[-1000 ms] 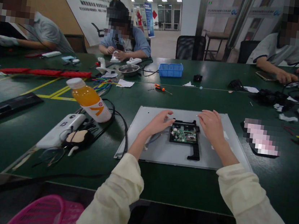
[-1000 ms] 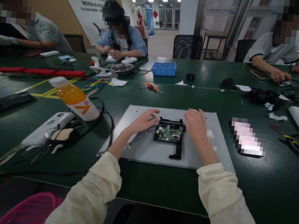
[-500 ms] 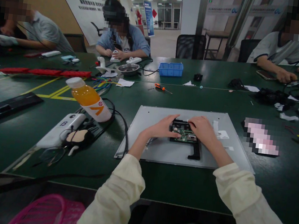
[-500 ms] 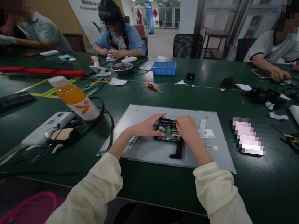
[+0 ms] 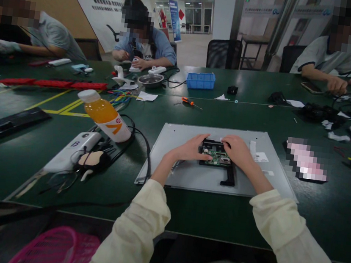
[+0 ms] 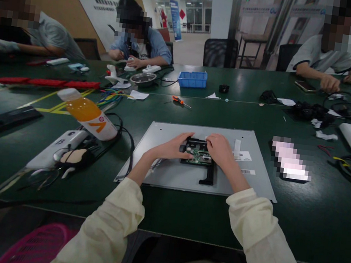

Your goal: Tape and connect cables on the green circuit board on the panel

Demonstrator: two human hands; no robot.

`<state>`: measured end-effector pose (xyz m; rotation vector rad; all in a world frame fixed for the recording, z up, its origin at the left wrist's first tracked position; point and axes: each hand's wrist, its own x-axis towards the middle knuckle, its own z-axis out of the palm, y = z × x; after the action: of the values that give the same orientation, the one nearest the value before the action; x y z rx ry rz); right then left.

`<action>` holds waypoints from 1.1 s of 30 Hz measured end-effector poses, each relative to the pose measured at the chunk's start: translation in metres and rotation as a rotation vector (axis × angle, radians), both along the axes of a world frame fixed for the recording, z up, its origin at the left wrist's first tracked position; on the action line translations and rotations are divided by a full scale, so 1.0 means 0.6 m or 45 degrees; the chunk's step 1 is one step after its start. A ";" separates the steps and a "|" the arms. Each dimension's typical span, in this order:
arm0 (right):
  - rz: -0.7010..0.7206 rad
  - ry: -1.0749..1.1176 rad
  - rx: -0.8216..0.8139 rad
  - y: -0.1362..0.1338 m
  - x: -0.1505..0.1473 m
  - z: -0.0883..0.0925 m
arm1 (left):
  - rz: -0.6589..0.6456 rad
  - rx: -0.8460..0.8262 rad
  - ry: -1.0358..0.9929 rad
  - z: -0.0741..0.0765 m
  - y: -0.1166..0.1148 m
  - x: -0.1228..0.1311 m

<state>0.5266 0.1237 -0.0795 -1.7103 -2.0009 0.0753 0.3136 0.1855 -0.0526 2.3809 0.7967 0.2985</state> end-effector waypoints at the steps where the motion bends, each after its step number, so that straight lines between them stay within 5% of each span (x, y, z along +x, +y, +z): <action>1: -0.002 0.024 0.019 -0.001 0.001 0.000 | 0.003 -0.004 -0.008 0.000 0.000 0.000; 8: -0.174 0.129 0.126 -0.011 0.080 0.006 | -0.017 -0.041 -0.011 0.007 -0.004 -0.003; 14: -0.321 0.073 -0.092 -0.027 0.162 -0.016 | -0.021 -0.056 -0.022 0.006 -0.003 -0.004; 24: -0.420 0.215 -0.324 -0.062 0.166 0.003 | -0.022 -0.041 -0.012 0.009 -0.005 -0.003; 33: -0.298 1.222 -0.326 -0.112 0.143 0.033 | 0.022 0.053 -0.086 0.017 -0.013 -0.001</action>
<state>0.6123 0.0566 -0.0598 -1.5810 -1.1023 0.9134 0.3132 0.1778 -0.0422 2.3903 0.7873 0.4046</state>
